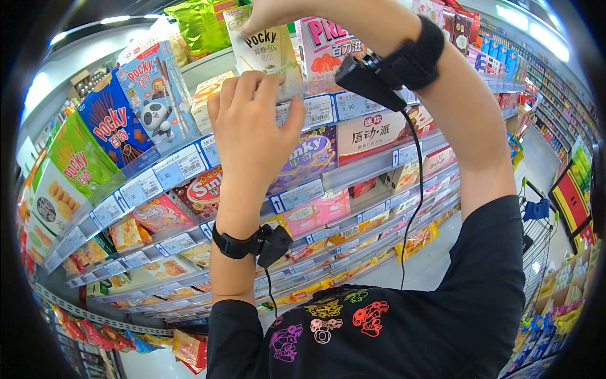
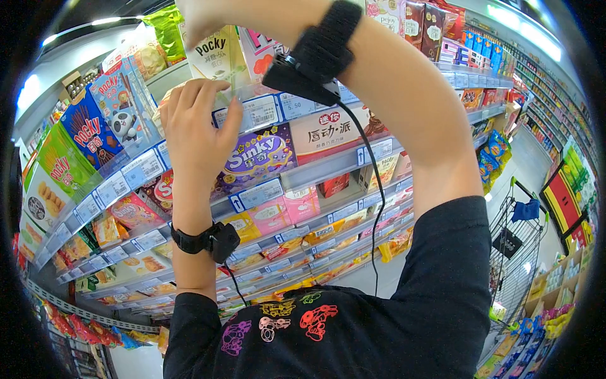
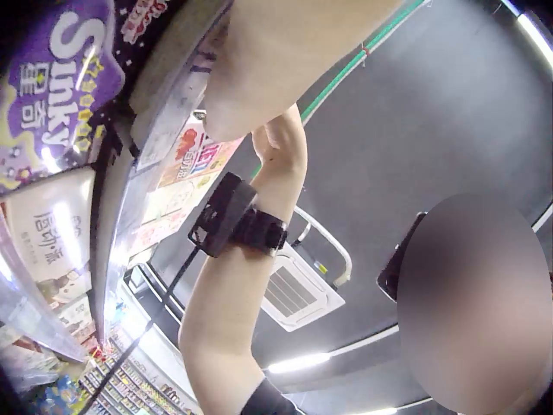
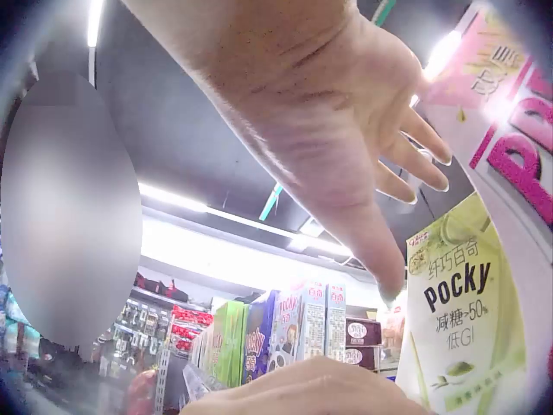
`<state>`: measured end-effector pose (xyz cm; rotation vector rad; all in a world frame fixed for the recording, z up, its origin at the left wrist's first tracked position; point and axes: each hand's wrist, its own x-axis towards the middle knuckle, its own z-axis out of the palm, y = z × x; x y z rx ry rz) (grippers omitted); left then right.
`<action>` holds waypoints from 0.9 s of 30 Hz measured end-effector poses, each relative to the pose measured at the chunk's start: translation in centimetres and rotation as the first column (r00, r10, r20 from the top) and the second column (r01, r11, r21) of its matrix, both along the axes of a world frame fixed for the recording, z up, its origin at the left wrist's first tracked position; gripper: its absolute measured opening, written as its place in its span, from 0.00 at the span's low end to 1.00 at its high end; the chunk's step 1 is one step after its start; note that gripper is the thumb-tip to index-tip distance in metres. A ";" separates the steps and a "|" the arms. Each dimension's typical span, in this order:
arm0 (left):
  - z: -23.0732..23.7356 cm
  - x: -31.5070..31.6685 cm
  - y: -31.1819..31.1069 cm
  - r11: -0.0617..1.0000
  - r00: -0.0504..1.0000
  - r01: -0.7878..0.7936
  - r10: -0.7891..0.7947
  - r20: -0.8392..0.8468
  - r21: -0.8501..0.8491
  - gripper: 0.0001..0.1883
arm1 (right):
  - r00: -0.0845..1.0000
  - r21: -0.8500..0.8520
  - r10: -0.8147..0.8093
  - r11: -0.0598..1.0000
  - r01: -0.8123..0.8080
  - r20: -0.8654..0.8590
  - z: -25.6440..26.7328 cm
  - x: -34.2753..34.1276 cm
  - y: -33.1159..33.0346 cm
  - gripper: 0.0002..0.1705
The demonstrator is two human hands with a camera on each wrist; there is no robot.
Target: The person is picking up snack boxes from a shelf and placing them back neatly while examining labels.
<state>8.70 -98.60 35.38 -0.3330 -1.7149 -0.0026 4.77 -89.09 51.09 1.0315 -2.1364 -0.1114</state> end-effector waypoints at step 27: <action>5.3 2.9 -4.2 0.848 0.869 0.427 -0.481 0.118 0.315 0.24 | 0.988 0.390 -0.009 0.919 -0.053 0.156 4.8 0.5 -0.2 0.29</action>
